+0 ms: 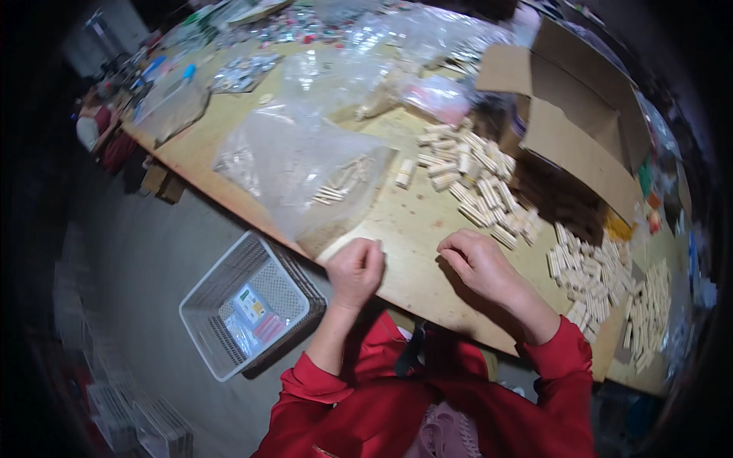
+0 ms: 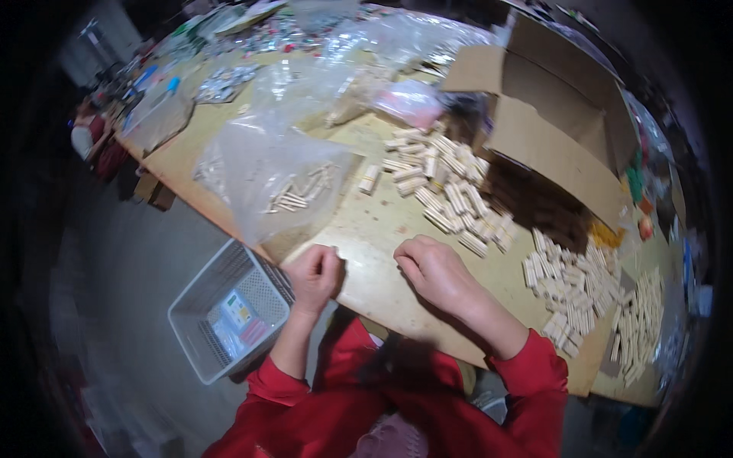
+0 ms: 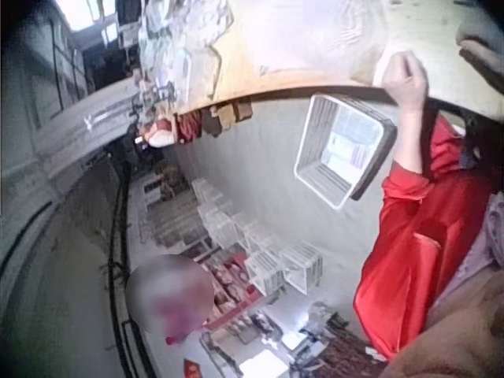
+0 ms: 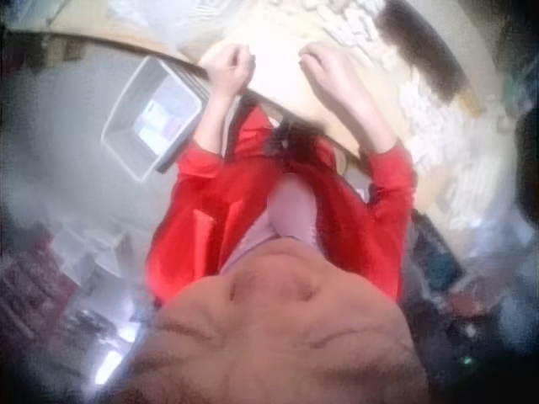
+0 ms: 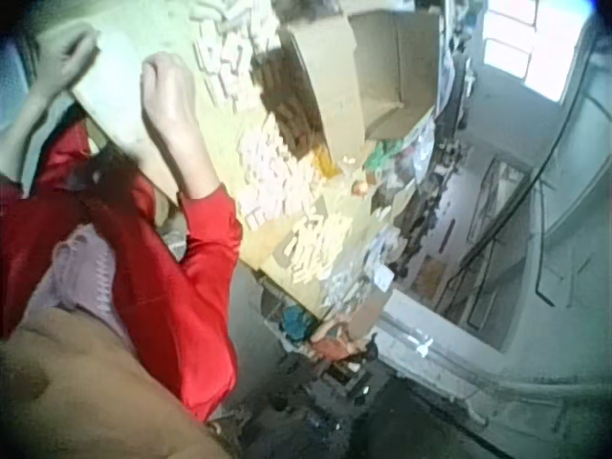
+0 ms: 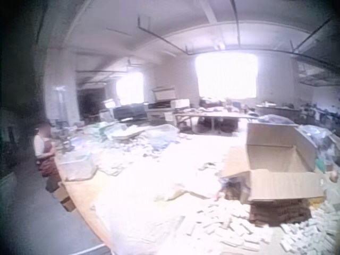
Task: The person repeatedly picks small wooden sticks from a table, aligns them into small bundles, and secures each bundle with a rubber band. The person places the finished bundles into a plastic bag. Another person is visible across the table working on a similar task.
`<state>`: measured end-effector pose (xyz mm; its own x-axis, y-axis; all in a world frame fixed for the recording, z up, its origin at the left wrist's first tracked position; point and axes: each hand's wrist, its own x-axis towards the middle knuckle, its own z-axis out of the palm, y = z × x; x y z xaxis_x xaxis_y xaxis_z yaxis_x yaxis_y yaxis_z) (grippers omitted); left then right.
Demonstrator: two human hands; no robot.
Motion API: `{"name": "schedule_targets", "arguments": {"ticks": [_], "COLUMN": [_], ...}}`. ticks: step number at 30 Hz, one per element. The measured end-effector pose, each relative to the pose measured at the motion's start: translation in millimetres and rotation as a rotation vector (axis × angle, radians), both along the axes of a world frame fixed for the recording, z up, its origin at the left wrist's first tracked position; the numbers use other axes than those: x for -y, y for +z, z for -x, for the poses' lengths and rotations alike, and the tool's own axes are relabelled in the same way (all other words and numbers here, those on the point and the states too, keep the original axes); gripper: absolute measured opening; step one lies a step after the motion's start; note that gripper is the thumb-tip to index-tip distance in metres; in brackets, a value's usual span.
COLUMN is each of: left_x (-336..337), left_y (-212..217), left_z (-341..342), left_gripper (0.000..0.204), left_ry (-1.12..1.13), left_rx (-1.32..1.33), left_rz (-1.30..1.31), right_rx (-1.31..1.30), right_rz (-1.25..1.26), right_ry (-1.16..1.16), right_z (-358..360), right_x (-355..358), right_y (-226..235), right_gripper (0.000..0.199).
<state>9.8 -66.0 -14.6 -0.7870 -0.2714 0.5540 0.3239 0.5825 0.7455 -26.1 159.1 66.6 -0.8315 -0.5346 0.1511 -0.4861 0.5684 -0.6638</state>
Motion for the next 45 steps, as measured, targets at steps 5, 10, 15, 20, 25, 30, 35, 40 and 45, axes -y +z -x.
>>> {"name": "schedule_targets", "arguments": {"ticks": [5,10,15,20,25,30,35,40,45], "left_x": [9,11,17,18,19,24,23,18,19], "left_y": [1,1,-1,2,-1,0,-20,-43,-30], "left_z": [-4,0,-3,-3,-2,-4,-6,-7,-4], "left_gripper": [0.015,0.014,0.020,0.021,0.022,0.019,0.017,0.017,0.018], "left_ry": [-0.005,-0.059,-0.030,-0.040,-0.042,-0.041,-0.034,-0.007,-0.021], "left_rx": [-0.055,-0.093,-0.111,-0.146,-0.169,-0.162,-0.209,-0.174,-0.206], "left_rz": [0.139,0.099,0.174,0.107,0.103,0.126,0.157,0.178,0.178], "right_rx": [-0.214,-0.304,-0.394,-0.671,-0.953,-0.306,-0.437,-0.830,-0.556], "right_rz": [-0.112,-0.504,-0.456,-0.413,-0.393,-0.144,-0.243,-0.601,0.067], "right_ry": [0.185,0.246,0.306,0.337,0.367,0.109,0.150,0.293,0.109], "right_z": [54,91,111,133,151,116,103,124,136], "right_x": [93,182,219,247,261,293,314,319,308], "right_y": [11,-10,-71,-91,-80,-17,-22,-90,-117], "right_gripper": [0.017,0.027,0.028,0.033,0.038,0.039,0.033,0.027,0.028]}}
